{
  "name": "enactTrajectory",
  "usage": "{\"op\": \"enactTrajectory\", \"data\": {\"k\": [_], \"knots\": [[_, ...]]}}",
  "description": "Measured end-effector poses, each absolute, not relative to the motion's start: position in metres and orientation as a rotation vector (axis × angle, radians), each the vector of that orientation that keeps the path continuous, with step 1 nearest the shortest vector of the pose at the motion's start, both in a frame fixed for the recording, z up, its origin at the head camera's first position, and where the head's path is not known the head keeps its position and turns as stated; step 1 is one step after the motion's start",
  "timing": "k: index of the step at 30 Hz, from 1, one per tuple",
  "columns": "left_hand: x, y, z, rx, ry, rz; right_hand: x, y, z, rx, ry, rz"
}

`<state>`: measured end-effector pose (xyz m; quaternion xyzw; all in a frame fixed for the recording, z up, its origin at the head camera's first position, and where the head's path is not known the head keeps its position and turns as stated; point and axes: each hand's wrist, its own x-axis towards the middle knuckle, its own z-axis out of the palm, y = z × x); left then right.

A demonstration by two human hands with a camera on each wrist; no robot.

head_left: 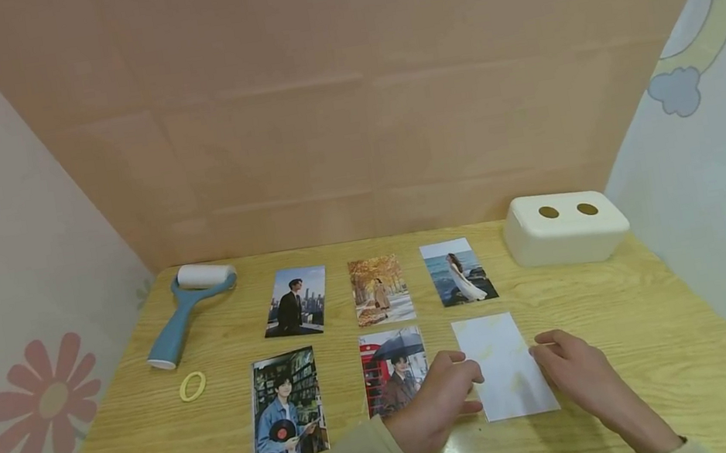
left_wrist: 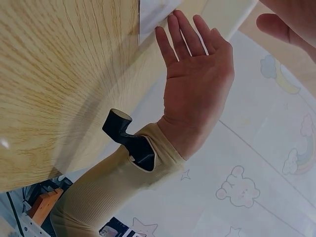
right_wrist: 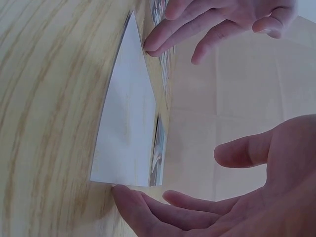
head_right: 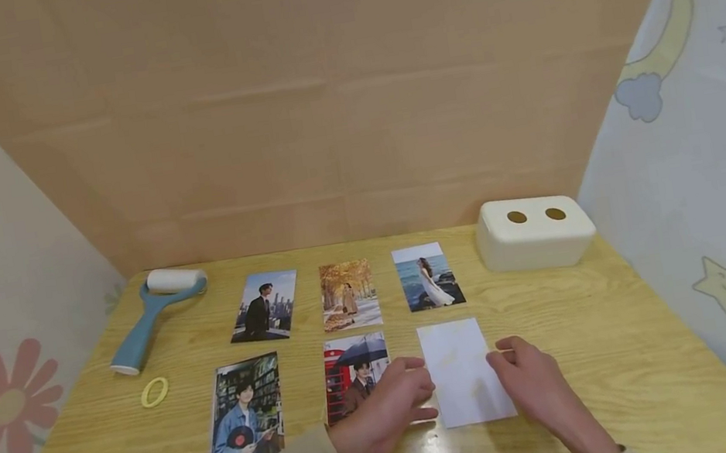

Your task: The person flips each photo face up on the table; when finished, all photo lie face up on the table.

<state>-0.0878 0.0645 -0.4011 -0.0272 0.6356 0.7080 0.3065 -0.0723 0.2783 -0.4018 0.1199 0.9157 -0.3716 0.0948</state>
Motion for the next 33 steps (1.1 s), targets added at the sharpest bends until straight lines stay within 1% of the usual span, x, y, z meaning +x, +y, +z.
{"op": "enactTrajectory", "data": {"k": [17, 33], "knots": [[-0.0874, 0.0643, -0.4008, -0.086, 1.668, 1.868, -0.0702, 0.2792, -0.4021, 0.336, 2.727, -1.105], [-0.0873, 0.0642, -0.4022, -0.122, 1.473, 2.005, -0.0721, 0.2785, -0.4023, 0.352, 2.742, -1.067]]}}
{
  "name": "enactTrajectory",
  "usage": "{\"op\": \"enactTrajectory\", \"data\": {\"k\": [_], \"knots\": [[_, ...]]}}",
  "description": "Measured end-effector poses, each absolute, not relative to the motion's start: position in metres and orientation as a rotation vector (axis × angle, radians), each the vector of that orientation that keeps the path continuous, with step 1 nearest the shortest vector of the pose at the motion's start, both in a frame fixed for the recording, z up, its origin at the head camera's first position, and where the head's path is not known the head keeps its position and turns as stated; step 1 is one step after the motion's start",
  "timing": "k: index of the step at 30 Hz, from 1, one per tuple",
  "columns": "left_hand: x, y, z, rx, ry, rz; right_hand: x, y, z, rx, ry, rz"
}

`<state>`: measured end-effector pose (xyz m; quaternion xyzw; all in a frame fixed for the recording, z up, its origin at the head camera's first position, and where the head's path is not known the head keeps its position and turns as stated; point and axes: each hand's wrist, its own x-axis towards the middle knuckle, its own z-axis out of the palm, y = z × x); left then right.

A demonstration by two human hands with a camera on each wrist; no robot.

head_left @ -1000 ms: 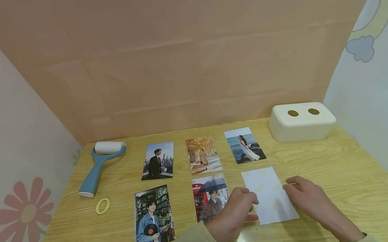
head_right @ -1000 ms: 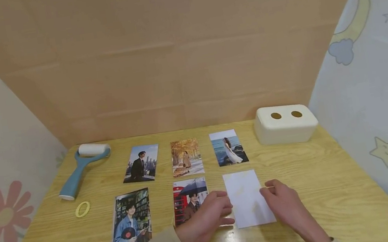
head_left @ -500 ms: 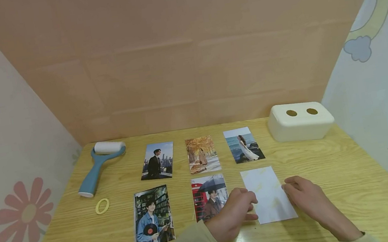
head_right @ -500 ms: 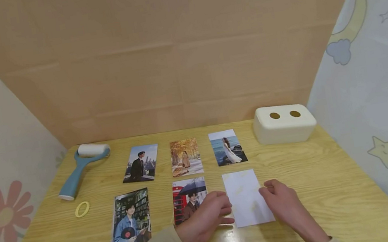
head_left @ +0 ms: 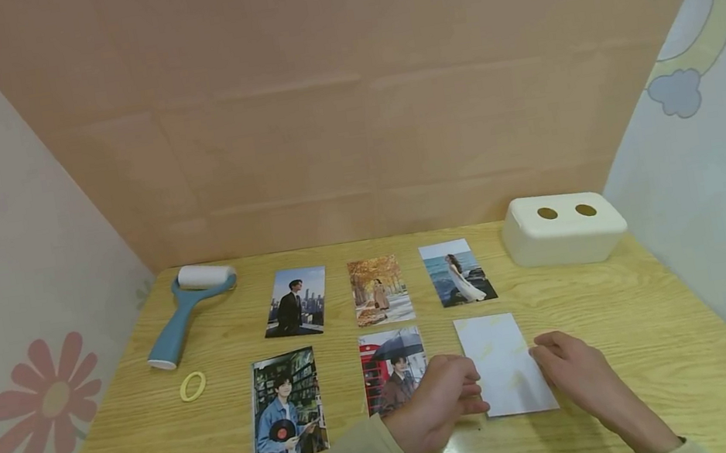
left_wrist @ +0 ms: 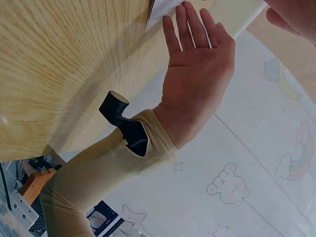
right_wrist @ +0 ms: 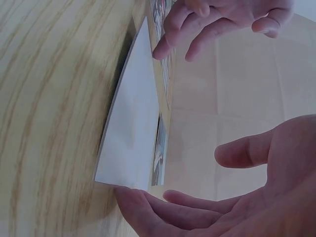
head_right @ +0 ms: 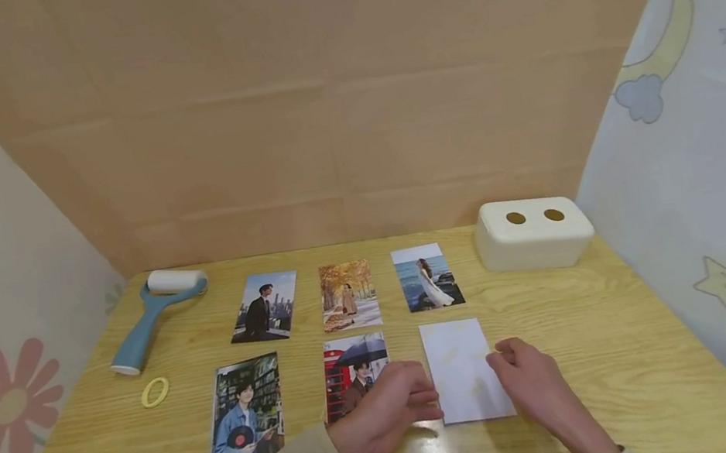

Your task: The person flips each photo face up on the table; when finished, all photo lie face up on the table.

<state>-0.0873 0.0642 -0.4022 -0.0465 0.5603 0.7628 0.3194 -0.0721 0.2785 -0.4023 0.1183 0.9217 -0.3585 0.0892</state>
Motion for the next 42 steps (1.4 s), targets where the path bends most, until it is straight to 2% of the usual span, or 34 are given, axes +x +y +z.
{"op": "enactTrajectory", "data": {"k": [27, 42], "knots": [[-0.089, 0.082, -0.408, -0.005, 1.436, 2.018, -0.067, 0.276, -0.406, 0.349, 2.697, -1.18], [-0.088, 0.088, -0.405, 0.005, 1.329, 2.001, -0.072, 0.269, -0.398, 0.336, 2.654, -1.037]]}}
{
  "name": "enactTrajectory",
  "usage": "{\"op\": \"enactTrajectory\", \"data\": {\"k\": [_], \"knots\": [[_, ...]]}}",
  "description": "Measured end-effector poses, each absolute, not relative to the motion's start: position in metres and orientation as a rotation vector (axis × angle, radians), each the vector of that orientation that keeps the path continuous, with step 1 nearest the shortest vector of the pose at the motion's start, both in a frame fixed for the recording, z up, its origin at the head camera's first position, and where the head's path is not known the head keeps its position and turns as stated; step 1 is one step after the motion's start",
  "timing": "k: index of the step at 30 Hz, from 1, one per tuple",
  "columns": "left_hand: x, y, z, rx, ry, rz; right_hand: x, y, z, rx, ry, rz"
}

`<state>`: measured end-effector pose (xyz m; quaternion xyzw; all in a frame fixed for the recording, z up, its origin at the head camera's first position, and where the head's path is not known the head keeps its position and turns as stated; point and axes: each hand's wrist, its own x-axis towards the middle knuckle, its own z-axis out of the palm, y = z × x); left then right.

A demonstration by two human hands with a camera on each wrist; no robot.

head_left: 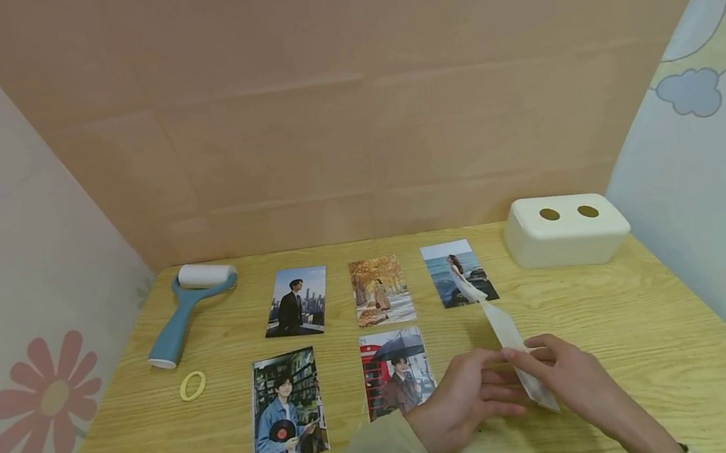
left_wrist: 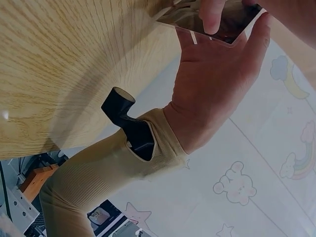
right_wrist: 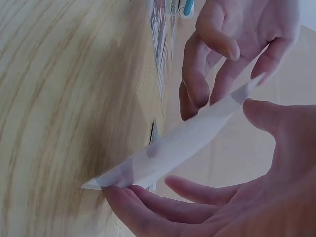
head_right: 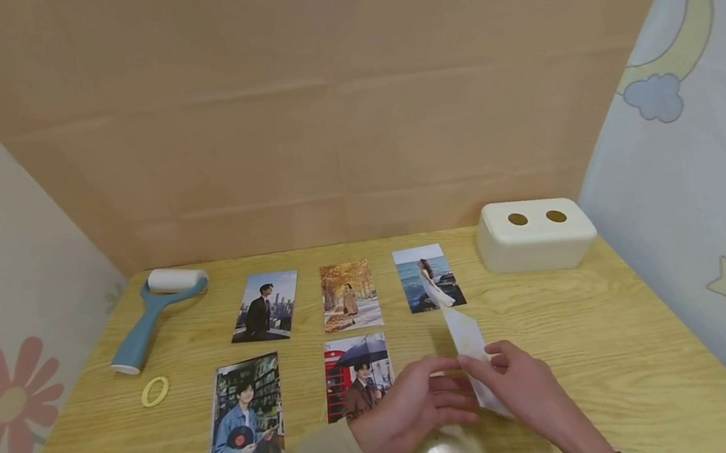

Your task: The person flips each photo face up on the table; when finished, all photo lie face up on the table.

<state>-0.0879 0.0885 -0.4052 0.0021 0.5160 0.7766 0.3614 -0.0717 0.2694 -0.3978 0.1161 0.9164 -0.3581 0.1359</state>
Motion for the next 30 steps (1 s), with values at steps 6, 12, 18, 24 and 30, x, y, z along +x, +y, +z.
{"op": "enactTrajectory", "data": {"k": [6, 12, 18, 24, 30], "knots": [[-0.088, 0.088, -0.404, 0.01, 1.286, 1.998, -0.071, 0.27, -0.398, 0.337, 2.673, -1.037], [-0.088, 0.09, -0.407, 0.023, 1.263, 2.018, -0.067, 0.267, -0.397, 0.338, 2.685, -1.17], [-0.09, 0.092, -0.41, 0.039, 1.276, 2.019, -0.062, 0.265, -0.39, 0.362, 2.627, -1.424], [-0.091, 0.092, -0.411, 0.065, 1.331, 1.974, -0.059, 0.267, -0.384, 0.406, 2.568, -1.571], [-0.092, 0.088, -0.409, 0.019, 1.41, 1.953, -0.057, 0.266, -0.38, 0.41, 2.453, -1.843]]}}
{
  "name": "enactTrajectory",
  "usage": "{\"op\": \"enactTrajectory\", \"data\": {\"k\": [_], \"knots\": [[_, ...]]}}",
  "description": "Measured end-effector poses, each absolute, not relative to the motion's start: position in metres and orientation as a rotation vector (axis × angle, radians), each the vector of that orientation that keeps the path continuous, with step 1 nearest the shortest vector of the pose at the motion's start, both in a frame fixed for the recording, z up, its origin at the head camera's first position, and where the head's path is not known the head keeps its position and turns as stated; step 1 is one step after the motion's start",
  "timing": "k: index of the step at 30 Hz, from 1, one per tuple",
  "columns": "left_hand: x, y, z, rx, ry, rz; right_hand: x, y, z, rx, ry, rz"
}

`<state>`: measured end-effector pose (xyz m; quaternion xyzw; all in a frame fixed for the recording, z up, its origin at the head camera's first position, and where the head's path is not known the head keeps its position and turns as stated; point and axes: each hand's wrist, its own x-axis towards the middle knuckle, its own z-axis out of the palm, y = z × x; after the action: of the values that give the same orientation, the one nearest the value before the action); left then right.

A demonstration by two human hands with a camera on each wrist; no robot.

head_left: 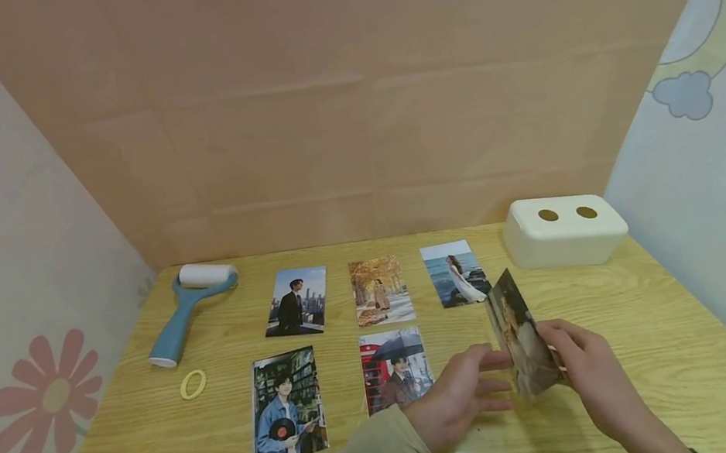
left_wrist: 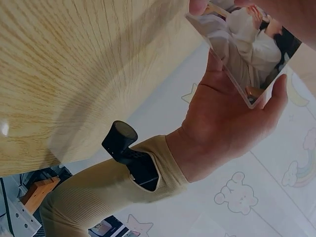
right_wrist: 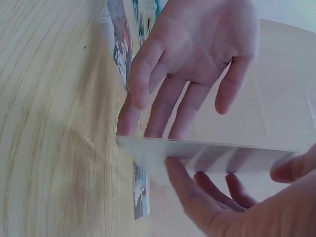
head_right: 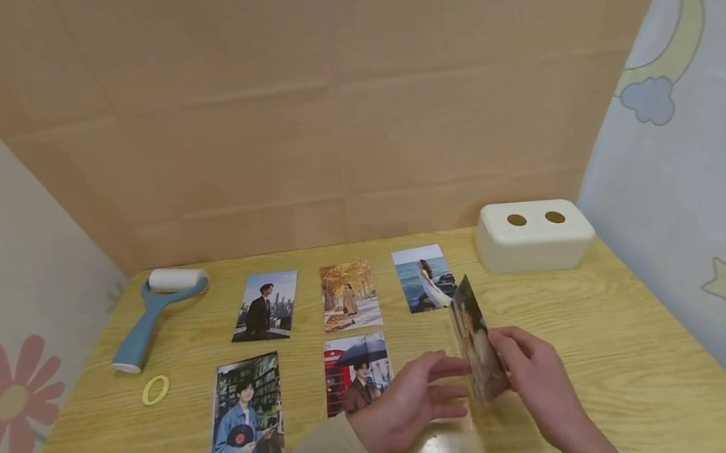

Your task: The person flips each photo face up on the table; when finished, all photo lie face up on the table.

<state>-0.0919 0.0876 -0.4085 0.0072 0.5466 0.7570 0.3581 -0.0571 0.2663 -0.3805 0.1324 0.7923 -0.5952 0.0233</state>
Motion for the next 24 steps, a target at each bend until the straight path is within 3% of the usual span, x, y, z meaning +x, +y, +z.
{"op": "enactTrajectory", "data": {"k": [9, 24], "knots": [[-0.095, 0.084, -0.409, -0.021, 1.49, 1.939, -0.058, 0.271, -0.382, 0.433, 2.31, -2.07], [-0.099, 0.064, -0.409, -0.012, 1.615, 1.878, -0.07, 0.291, -0.394, 0.572, 2.615, -1.493]]}}
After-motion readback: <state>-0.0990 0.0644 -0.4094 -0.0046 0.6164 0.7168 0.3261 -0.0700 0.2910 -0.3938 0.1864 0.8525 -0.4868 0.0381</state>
